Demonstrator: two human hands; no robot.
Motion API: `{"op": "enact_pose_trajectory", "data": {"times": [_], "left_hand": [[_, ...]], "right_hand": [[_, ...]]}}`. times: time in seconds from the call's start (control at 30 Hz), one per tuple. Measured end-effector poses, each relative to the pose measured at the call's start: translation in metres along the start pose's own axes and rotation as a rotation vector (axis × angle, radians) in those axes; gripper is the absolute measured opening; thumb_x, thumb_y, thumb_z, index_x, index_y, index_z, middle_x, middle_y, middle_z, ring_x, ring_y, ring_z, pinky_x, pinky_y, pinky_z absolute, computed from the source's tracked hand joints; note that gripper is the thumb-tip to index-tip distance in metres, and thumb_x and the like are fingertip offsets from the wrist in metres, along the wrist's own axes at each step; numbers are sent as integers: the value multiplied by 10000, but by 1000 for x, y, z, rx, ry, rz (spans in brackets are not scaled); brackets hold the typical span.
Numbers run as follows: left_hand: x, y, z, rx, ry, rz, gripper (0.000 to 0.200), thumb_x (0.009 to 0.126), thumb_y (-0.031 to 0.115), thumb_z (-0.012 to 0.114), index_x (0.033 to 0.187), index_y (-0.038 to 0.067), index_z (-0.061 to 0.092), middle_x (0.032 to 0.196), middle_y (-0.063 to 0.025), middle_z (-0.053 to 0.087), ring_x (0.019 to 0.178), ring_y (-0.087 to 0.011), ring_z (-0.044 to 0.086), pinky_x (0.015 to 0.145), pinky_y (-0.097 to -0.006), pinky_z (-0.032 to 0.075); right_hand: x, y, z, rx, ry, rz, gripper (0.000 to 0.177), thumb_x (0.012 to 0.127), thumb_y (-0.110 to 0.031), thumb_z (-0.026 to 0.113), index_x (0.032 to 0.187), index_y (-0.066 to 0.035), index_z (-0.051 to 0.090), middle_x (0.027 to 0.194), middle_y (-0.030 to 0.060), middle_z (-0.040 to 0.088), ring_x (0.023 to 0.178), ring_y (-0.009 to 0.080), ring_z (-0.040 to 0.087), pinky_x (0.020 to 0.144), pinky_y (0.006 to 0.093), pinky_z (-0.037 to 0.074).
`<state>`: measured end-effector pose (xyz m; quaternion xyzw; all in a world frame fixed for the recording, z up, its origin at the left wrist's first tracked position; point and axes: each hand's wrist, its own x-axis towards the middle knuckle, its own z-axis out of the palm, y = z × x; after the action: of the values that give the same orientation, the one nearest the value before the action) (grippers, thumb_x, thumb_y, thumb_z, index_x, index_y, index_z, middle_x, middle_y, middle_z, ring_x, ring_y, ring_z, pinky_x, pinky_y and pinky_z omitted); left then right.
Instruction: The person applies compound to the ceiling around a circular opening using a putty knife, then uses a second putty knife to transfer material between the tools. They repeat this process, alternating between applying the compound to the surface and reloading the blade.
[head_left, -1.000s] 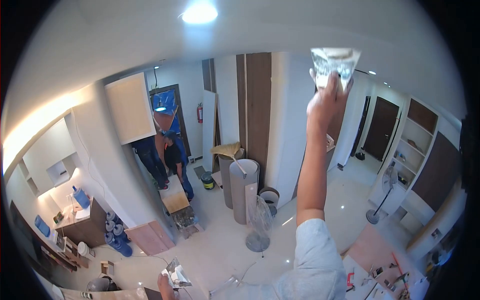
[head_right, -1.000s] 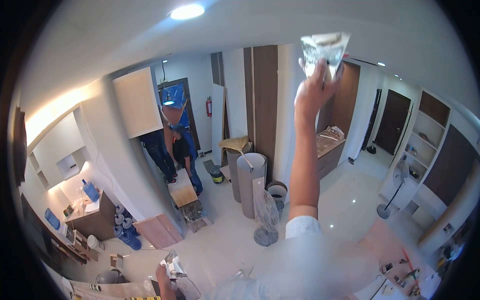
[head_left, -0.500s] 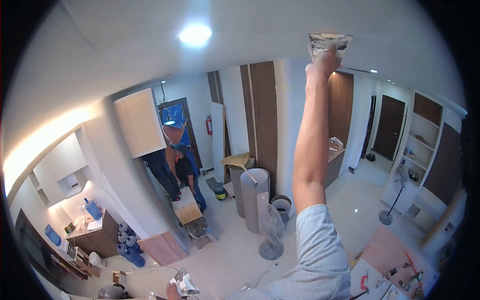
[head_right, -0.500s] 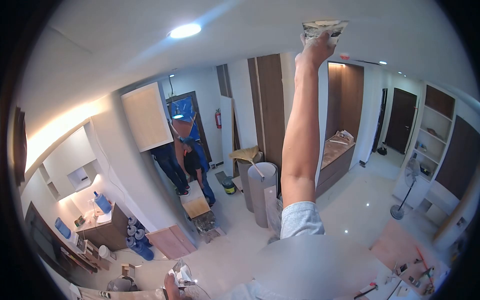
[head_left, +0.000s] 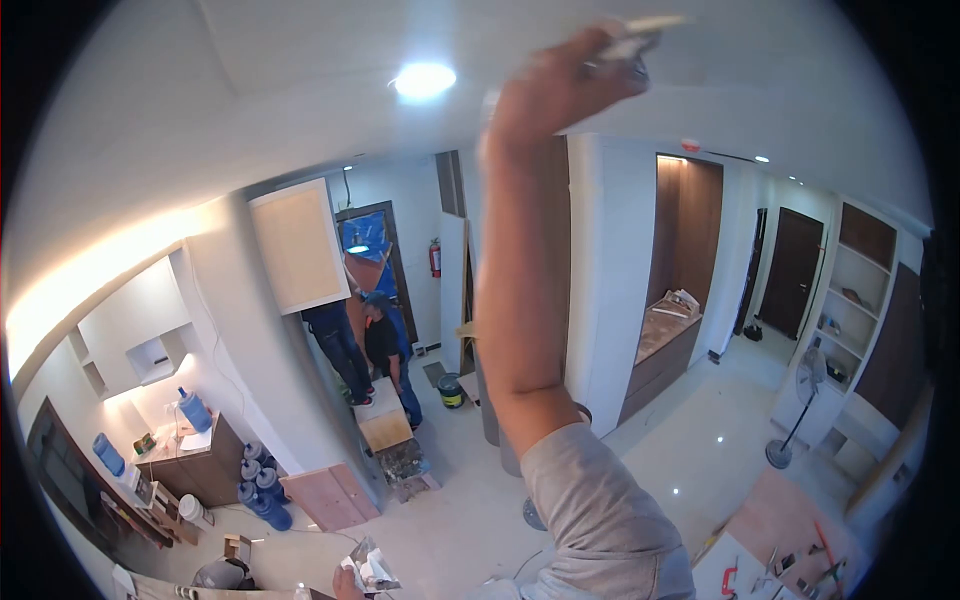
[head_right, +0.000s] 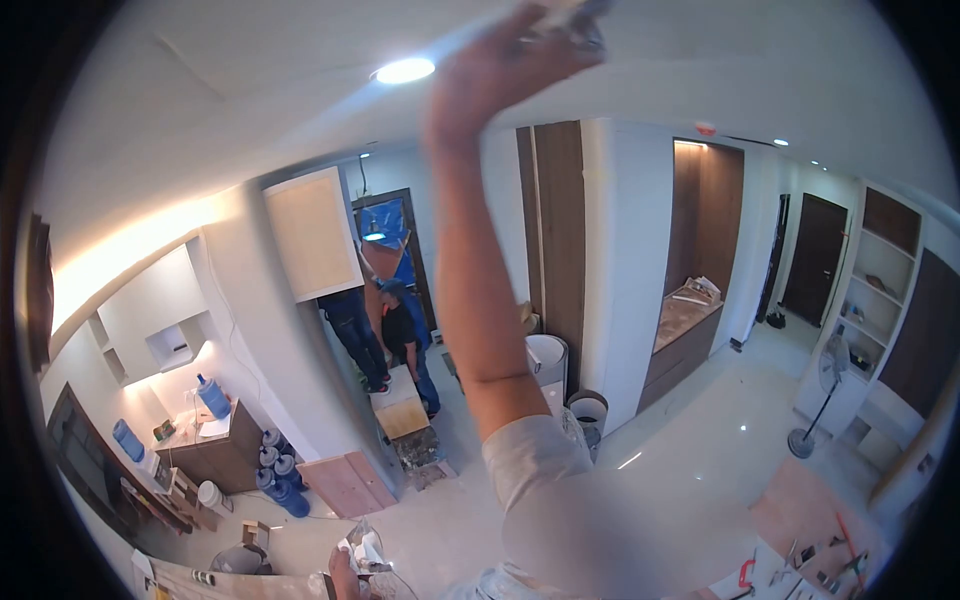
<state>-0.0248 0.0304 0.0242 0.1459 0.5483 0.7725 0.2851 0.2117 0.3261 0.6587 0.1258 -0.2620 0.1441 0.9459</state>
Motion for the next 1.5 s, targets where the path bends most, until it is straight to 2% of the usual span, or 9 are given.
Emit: {"op": "enact_pose_trajectory", "data": {"times": [0.07,0.3,0.53,0.87,1.13,1.23,1.33,1.4,1.5], "left_hand": [[-2,0,3,7,3,12,201,956,157,416,994,25,562,871,-54,597,774,-165,623,680,-288,507],[6,-17,-3,122,-31,114,239,957,154,424,1057,-8,569,914,-73,618,793,-176,621,700,-307,508],[15,-38,-33,129,-49,47,275,964,151,428,1101,-35,577,972,-111,639,846,-197,638,753,-325,517],[16,-40,-26,-17,-29,60,283,965,138,431,1137,-49,556,975,-115,655,844,-206,659,744,-321,535],[2,-23,-15,-80,-1,21,276,955,136,425,1134,-29,556,966,-110,650,819,-217,661,715,-338,541],[0,-20,0,-98,-8,39,274,947,132,425,1123,-28,561,967,-105,647,826,-205,654,719,-328,534],[0,-22,5,-52,-36,50,275,943,137,432,1118,-27,565,953,-98,645,827,-187,643,724,-316,523],[0,-30,-2,28,-15,56,275,945,144,439,1112,-30,570,947,-93,642,823,-179,638,724,-311,517],[2,-41,-18,50,-15,36,276,947,153,446,1104,-32,578,942,-89,639,819,-172,632,727,-306,510]], "right_hand": [[-21,8,28,-357,177,-767,487,1026,-371,417,1231,71,421,1056,126,458,830,178,452,746,345,413],[-28,1,-53,-153,-207,-184,487,1027,-356,406,1268,68,420,1177,174,503,997,226,517,875,381,418],[122,84,-123,125,73,276,560,1017,-369,411,1450,-43,271,1406,150,422,1256,262,467,1067,389,384],[77,8,-59,170,-12,245,623,1025,-415,367,1479,-50,145,1430,178,354,1272,272,425,1106,408,337],[-69,-25,45,-368,-67,-670,443,977,-212,446,1366,-1,415,1258,219,449,1114,335,455,901,499,347],[-97,-38,54,-343,-157,-654,692,728,-57,546,1405,-14,412,1249,287,369,1083,399,413,888,530,339],[-86,-34,9,-521,-419,-626,671,733,-58,546,1392,-11,430,1284,254,404,1121,403,428,899,513,345],[-68,-11,-22,-443,-416,-658,466,909,-148,495,1340,26,462,1262,243,475,1127,396,450,943,493,355],[-18,40,-62,-227,-188,-34,472,1005,-209,425,1381,67,358,1285,251,502,1160,343,508,1022,440,376]]}}
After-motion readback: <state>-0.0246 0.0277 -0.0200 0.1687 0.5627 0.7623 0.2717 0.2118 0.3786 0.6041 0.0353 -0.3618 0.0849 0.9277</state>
